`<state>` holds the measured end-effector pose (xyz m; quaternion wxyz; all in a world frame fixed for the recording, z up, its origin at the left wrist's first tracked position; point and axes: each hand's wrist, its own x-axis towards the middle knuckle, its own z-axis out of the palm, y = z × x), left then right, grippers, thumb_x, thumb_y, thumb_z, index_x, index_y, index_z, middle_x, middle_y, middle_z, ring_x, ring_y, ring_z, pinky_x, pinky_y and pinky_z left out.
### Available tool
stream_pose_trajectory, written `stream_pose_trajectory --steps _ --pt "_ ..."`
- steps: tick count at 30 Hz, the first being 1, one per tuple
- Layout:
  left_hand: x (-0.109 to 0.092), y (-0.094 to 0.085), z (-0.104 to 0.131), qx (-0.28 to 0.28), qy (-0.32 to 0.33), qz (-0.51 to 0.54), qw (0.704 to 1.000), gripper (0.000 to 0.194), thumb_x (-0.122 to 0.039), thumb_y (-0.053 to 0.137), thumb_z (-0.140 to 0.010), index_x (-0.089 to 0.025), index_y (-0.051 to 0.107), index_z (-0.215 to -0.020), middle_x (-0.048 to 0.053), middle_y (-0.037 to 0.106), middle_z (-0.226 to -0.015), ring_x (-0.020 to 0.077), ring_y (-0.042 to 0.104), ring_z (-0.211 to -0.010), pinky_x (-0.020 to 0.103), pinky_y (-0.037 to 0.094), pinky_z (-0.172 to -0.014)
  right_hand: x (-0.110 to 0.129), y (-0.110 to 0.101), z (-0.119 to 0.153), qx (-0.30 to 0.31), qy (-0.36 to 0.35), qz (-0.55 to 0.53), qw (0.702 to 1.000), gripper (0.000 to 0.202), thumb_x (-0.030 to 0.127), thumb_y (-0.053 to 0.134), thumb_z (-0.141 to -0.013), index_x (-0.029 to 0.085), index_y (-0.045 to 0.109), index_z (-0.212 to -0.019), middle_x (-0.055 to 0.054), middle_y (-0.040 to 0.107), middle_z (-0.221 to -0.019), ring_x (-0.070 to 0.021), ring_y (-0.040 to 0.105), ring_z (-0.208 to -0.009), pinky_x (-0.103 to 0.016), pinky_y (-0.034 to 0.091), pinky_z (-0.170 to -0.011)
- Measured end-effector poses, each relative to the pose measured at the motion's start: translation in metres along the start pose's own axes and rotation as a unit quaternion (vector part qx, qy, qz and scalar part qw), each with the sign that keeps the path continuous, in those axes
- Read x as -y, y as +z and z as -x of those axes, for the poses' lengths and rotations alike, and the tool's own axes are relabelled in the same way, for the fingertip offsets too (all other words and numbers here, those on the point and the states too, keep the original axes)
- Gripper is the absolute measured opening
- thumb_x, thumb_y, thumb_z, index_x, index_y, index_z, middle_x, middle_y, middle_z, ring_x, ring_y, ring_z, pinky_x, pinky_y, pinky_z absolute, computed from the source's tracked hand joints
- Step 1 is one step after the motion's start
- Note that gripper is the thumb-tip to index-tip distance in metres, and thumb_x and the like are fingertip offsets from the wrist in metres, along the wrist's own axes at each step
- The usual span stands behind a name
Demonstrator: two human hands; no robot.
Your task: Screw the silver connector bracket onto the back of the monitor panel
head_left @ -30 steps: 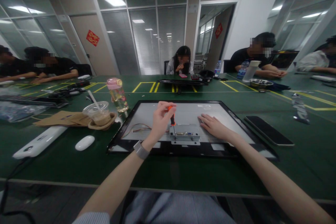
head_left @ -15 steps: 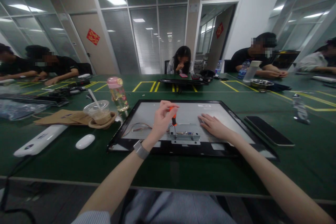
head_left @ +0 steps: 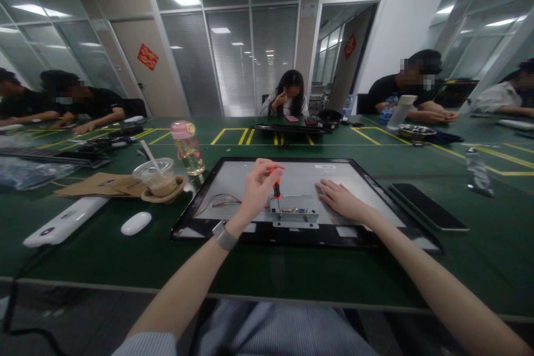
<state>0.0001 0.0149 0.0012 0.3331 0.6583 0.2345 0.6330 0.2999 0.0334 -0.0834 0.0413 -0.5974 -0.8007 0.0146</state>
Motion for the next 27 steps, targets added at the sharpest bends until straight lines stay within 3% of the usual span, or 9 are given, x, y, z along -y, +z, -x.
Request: stream_pose_trajectory --steps 3,8,12,17,22,27 --pt "-0.004 -0.001 0.000 0.006 0.001 -0.018 1.000 0.022 -0.039 0.068 -0.094 -0.020 0.077 -0.090 0.003 0.061 -0.087 0.0124 0.058 -0.072 0.024 0.048 -0.065 0.000 0.000 0.000 -0.002 -0.010 0.007 1.000 0.062 0.047 0.025 -0.106 0.018 0.043 -0.158 -0.017 0.038 -0.166 -0.0323 0.035 -0.153 -0.056 0.032 -0.121" --pt "0.002 -0.003 0.000 0.035 -0.038 0.019 0.998 0.029 -0.038 0.055 -0.102 -0.019 0.075 -0.109 0.006 0.071 -0.090 0.0172 0.067 -0.086 0.030 0.053 -0.083 0.000 0.001 0.000 0.004 -0.003 0.013 1.000 0.062 0.046 0.025 -0.106 0.017 0.042 -0.158 -0.016 0.038 -0.166 -0.0311 0.035 -0.153 -0.054 0.030 -0.122" --pt "0.007 -0.003 -0.001 0.043 -0.057 0.062 0.996 0.031 -0.038 0.054 -0.101 -0.017 0.072 -0.116 0.009 0.074 -0.099 0.0193 0.071 -0.090 0.033 0.054 -0.087 -0.001 0.002 -0.002 -0.001 0.002 0.010 1.000 0.061 0.046 0.025 -0.106 0.019 0.042 -0.158 -0.015 0.039 -0.166 -0.0300 0.035 -0.153 -0.053 0.030 -0.122" --pt "0.003 -0.002 -0.001 0.051 -0.055 0.047 0.996 0.029 -0.038 0.059 -0.098 -0.018 0.074 -0.113 0.007 0.074 -0.095 0.0179 0.069 -0.087 0.031 0.054 -0.083 -0.001 0.002 -0.001 0.002 -0.003 0.004 1.000 0.062 0.046 0.024 -0.106 0.019 0.042 -0.158 -0.016 0.039 -0.166 -0.0308 0.034 -0.154 -0.055 0.030 -0.122" --pt "0.000 -0.001 0.001 0.026 -0.022 -0.003 0.999 0.016 -0.034 0.075 -0.086 -0.021 0.077 -0.095 0.002 0.063 -0.085 0.0132 0.059 -0.074 0.026 0.052 -0.072 0.000 0.000 0.000 0.000 -0.002 -0.006 1.000 0.063 0.047 0.024 -0.105 0.017 0.043 -0.158 -0.017 0.039 -0.165 -0.0322 0.034 -0.153 -0.056 0.030 -0.122" --pt "-0.002 0.001 0.003 0.010 0.008 -0.035 0.999 0.027 -0.038 0.056 -0.100 -0.021 0.078 -0.100 0.007 0.069 -0.098 0.0184 0.064 -0.090 0.031 0.053 -0.083 0.000 0.000 0.000 -0.002 -0.006 -0.002 1.000 0.062 0.046 0.024 -0.105 0.019 0.043 -0.158 -0.017 0.040 -0.165 -0.0319 0.036 -0.153 -0.057 0.031 -0.121"
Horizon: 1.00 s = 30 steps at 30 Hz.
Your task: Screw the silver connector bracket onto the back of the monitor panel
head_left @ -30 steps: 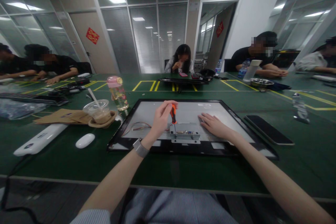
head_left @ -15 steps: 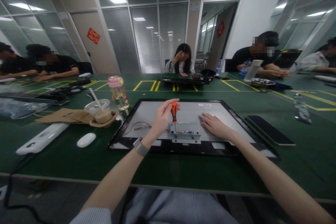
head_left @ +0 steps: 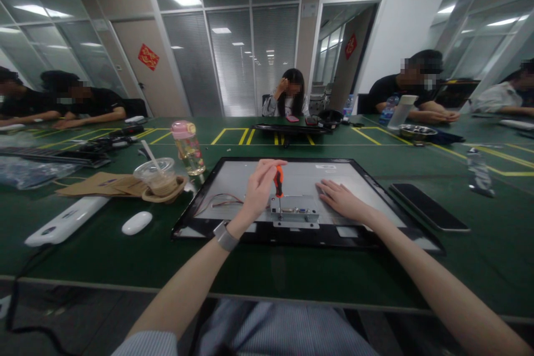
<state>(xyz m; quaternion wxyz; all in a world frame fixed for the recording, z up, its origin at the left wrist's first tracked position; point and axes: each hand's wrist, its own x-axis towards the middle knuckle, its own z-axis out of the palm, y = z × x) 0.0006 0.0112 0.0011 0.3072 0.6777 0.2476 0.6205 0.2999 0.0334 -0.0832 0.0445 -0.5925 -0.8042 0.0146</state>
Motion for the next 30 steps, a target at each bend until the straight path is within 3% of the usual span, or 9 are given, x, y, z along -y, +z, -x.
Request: stream_pose_trajectory --steps 3,6,11,14,18,22,30 --pt "0.0008 0.0003 0.0007 0.023 -0.015 0.025 0.999 0.028 -0.035 0.054 -0.101 -0.020 0.074 -0.114 0.009 0.073 -0.109 0.0213 0.068 -0.103 0.036 0.053 -0.093 0.0002 0.0002 0.0000 0.001 0.000 0.006 1.000 0.062 0.046 0.025 -0.106 0.018 0.042 -0.158 -0.017 0.040 -0.165 -0.0316 0.035 -0.153 -0.056 0.031 -0.121" --pt "0.0031 0.0002 0.0007 0.039 -0.032 0.041 0.998 0.029 -0.035 0.059 -0.099 -0.020 0.072 -0.119 0.008 0.074 -0.101 0.0203 0.069 -0.098 0.035 0.055 -0.090 0.0000 0.0004 0.0002 0.003 -0.001 0.010 1.000 0.062 0.046 0.024 -0.106 0.018 0.042 -0.158 -0.017 0.039 -0.165 -0.0319 0.035 -0.153 -0.056 0.032 -0.121" --pt "0.0037 -0.0001 -0.0008 -0.002 0.004 -0.001 1.000 0.015 -0.033 0.076 -0.085 -0.019 0.075 -0.091 0.002 0.063 -0.087 0.0139 0.060 -0.078 0.026 0.051 -0.074 -0.0012 0.0009 -0.0003 0.000 0.004 0.003 1.000 0.063 0.049 0.024 -0.105 0.020 0.042 -0.158 -0.016 0.039 -0.165 -0.0320 0.036 -0.152 -0.056 0.032 -0.121" --pt "0.0011 -0.0005 -0.0008 -0.024 0.012 -0.013 1.000 0.015 -0.034 0.072 -0.089 -0.019 0.073 -0.085 0.003 0.060 -0.084 0.0151 0.059 -0.079 0.026 0.050 -0.072 -0.0010 0.0009 -0.0004 -0.001 0.007 0.000 1.000 0.063 0.049 0.024 -0.105 0.020 0.043 -0.158 -0.016 0.039 -0.165 -0.0318 0.036 -0.152 -0.055 0.031 -0.121" --pt "0.0005 0.0000 0.0011 0.008 -0.016 0.022 1.000 0.026 -0.035 0.053 -0.101 -0.020 0.074 -0.102 0.007 0.068 -0.100 0.0185 0.064 -0.091 0.032 0.052 -0.084 -0.0004 0.0006 -0.0002 -0.001 0.005 0.000 1.000 0.062 0.047 0.025 -0.105 0.019 0.043 -0.158 -0.016 0.039 -0.165 -0.0316 0.036 -0.153 -0.055 0.031 -0.122" --pt "0.0038 0.0023 0.0033 0.030 -0.045 0.073 0.996 0.029 -0.036 0.054 -0.100 -0.021 0.069 -0.120 0.008 0.071 -0.103 0.0204 0.067 -0.098 0.035 0.052 -0.091 -0.0004 0.0000 0.0005 -0.003 0.000 0.000 1.000 0.062 0.047 0.024 -0.105 0.020 0.043 -0.158 -0.016 0.040 -0.165 -0.0312 0.036 -0.153 -0.055 0.031 -0.121" --pt "0.0058 0.0010 0.0034 -0.012 0.006 -0.008 1.000 0.016 -0.035 0.075 -0.087 -0.020 0.073 -0.092 0.001 0.058 -0.086 0.0135 0.056 -0.077 0.026 0.049 -0.073 -0.0002 -0.0013 0.0008 0.005 0.003 0.005 1.000 0.063 0.049 0.023 -0.106 0.020 0.042 -0.158 -0.015 0.039 -0.166 -0.0313 0.035 -0.153 -0.055 0.030 -0.122"
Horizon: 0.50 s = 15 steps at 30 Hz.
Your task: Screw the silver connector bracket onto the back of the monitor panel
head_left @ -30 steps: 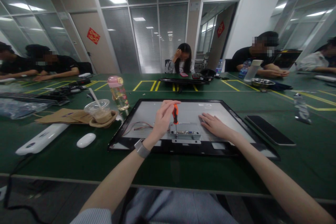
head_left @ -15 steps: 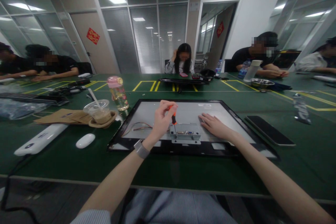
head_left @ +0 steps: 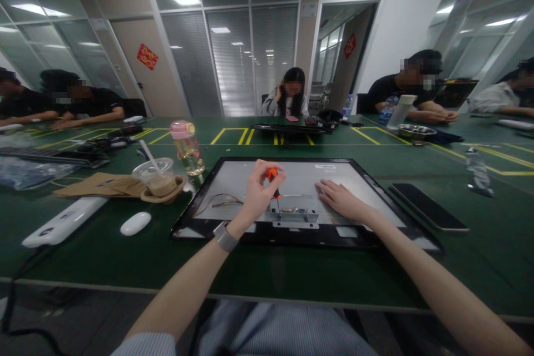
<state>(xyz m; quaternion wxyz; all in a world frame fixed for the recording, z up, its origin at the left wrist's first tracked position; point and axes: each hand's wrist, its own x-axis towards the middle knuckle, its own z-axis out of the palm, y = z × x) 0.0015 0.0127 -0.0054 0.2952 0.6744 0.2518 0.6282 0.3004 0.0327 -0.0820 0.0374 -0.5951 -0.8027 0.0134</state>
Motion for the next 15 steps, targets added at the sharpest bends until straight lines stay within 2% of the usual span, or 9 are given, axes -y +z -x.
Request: stream_pose_trajectory --steps 3,6,10,15 --pt "0.0007 0.0004 -0.0003 0.009 -0.027 0.044 0.999 0.022 -0.039 0.064 -0.096 -0.020 0.073 -0.098 0.004 0.063 -0.090 0.0151 0.061 -0.080 0.028 0.051 -0.076 0.0000 0.0017 -0.0010 -0.002 0.002 0.003 1.000 0.063 0.048 0.024 -0.105 0.020 0.042 -0.158 -0.015 0.039 -0.166 -0.0313 0.036 -0.153 -0.055 0.030 -0.122" --pt "0.0004 0.0013 -0.0006 0.019 -0.050 0.098 0.994 0.031 -0.041 0.054 -0.101 -0.018 0.073 -0.108 0.008 0.071 -0.098 0.0195 0.067 -0.091 0.034 0.054 -0.086 -0.0011 0.0043 -0.0021 -0.011 0.004 0.000 1.000 0.062 0.047 0.025 -0.105 0.020 0.043 -0.157 -0.016 0.040 -0.165 -0.0313 0.037 -0.152 -0.055 0.031 -0.121" --pt "-0.0020 0.0014 -0.0007 0.029 -0.056 0.107 0.992 0.032 -0.041 0.055 -0.100 -0.018 0.072 -0.116 0.010 0.074 -0.104 0.0213 0.071 -0.094 0.038 0.055 -0.092 -0.0037 0.0064 -0.0027 -0.017 -0.005 -0.006 1.000 0.061 0.047 0.025 -0.105 0.021 0.044 -0.157 -0.016 0.042 -0.164 -0.0315 0.037 -0.152 -0.057 0.031 -0.121" --pt "-0.0037 0.0003 0.0003 0.021 -0.043 0.079 0.996 0.026 -0.039 0.063 -0.097 -0.020 0.072 -0.113 0.007 0.073 -0.098 0.0185 0.070 -0.087 0.033 0.056 -0.083 -0.0040 0.0051 -0.0015 -0.015 -0.005 -0.006 1.000 0.062 0.049 0.024 -0.105 0.022 0.043 -0.158 -0.016 0.040 -0.165 -0.0312 0.038 -0.152 -0.055 0.031 -0.121"
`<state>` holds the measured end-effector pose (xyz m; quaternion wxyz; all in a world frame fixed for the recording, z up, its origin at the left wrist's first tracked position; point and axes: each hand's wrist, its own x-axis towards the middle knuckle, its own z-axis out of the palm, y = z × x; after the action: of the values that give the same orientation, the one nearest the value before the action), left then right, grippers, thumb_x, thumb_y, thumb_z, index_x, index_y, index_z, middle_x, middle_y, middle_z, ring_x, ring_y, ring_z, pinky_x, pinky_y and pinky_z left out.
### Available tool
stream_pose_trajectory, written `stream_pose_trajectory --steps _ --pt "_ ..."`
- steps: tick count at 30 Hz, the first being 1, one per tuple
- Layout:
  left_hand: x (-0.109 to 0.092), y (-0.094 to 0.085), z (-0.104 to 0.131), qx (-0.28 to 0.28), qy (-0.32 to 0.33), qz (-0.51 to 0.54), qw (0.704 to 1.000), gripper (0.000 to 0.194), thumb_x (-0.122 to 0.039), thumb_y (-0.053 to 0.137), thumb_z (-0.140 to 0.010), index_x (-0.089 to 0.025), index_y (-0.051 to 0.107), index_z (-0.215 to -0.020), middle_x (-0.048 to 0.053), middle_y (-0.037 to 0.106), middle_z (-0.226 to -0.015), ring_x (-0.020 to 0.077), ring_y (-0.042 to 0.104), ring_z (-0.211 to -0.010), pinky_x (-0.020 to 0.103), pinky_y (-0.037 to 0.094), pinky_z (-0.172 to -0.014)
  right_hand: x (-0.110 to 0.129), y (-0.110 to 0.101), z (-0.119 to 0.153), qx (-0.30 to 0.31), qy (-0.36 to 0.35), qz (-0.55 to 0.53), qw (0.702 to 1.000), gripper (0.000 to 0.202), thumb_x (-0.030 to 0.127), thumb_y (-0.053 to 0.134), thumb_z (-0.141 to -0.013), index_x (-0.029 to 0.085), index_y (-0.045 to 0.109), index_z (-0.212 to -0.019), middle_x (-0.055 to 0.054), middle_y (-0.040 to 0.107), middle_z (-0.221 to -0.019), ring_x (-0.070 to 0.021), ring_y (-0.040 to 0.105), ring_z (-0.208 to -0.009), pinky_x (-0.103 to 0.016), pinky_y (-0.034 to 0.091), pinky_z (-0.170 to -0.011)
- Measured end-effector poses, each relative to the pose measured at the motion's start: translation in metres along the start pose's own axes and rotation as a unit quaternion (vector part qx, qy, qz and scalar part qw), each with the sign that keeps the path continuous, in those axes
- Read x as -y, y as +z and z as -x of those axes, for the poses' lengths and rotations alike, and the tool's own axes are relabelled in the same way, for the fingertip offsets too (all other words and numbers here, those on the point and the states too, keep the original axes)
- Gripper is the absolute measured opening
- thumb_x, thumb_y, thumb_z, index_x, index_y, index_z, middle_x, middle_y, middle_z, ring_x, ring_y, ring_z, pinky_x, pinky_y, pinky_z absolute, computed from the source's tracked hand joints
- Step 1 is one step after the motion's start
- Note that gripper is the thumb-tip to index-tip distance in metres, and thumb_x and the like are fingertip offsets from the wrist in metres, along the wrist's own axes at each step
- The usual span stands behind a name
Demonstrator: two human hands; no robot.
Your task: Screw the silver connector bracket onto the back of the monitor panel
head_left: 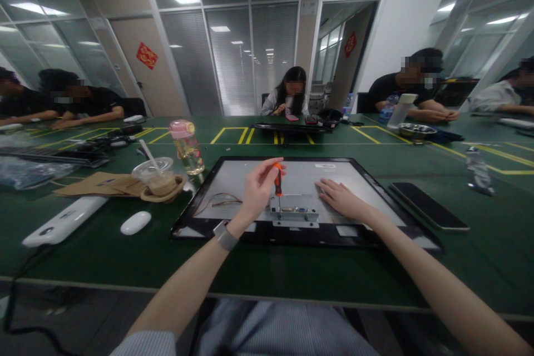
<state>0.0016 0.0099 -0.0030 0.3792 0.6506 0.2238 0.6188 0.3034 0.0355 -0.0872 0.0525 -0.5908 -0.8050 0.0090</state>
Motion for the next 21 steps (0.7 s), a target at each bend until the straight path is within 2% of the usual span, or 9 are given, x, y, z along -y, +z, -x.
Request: stream_pose_trajectory --steps 5,10,13,16,21 --pt "0.0017 -0.0005 -0.0005 -0.041 0.048 -0.072 0.995 0.009 -0.028 0.078 -0.085 -0.021 0.076 -0.090 0.001 0.061 -0.085 0.0132 0.058 -0.077 0.026 0.048 -0.072 0.0028 -0.0024 0.0008 0.007 0.007 0.000 1.000 0.063 0.048 0.025 -0.105 0.019 0.042 -0.158 -0.016 0.039 -0.165 -0.0319 0.037 -0.152 -0.054 0.030 -0.122" --pt "-0.0008 0.0014 -0.0016 -0.060 0.058 -0.079 0.993 0.011 -0.030 0.074 -0.089 -0.021 0.074 -0.083 0.002 0.058 -0.085 0.0142 0.056 -0.079 0.026 0.047 -0.072 0.0037 -0.0032 0.0008 0.009 0.006 -0.001 1.000 0.063 0.048 0.024 -0.105 0.019 0.042 -0.158 -0.017 0.039 -0.165 -0.0323 0.036 -0.153 -0.056 0.029 -0.122" --pt "-0.0041 0.0017 -0.0015 -0.068 0.052 -0.081 0.993 0.017 -0.036 0.072 -0.091 -0.021 0.075 -0.084 0.003 0.056 -0.087 0.0146 0.056 -0.079 0.027 0.048 -0.070 0.0039 -0.0030 0.0009 0.009 0.006 0.000 1.000 0.062 0.048 0.024 -0.105 0.020 0.042 -0.158 -0.016 0.039 -0.166 -0.0317 0.035 -0.153 -0.056 0.029 -0.122" --pt "-0.0045 0.0009 -0.0011 -0.051 0.043 -0.084 0.994 0.021 -0.039 0.065 -0.097 -0.020 0.075 -0.094 0.004 0.059 -0.090 0.0149 0.058 -0.078 0.027 0.049 -0.069 0.0043 -0.0027 0.0007 0.009 0.009 0.002 1.000 0.063 0.047 0.024 -0.106 0.019 0.042 -0.158 -0.016 0.039 -0.166 -0.0322 0.035 -0.153 -0.056 0.028 -0.122" --pt "0.0016 0.0000 -0.0014 -0.028 0.008 0.007 1.000 0.032 -0.043 0.050 -0.104 -0.017 0.068 -0.103 0.005 0.067 -0.088 0.0166 0.065 -0.080 0.031 0.053 -0.077 0.0040 -0.0026 0.0000 0.014 0.005 0.009 1.000 0.063 0.045 0.024 -0.105 0.016 0.042 -0.158 -0.017 0.038 -0.166 -0.0325 0.035 -0.153 -0.056 0.030 -0.122"
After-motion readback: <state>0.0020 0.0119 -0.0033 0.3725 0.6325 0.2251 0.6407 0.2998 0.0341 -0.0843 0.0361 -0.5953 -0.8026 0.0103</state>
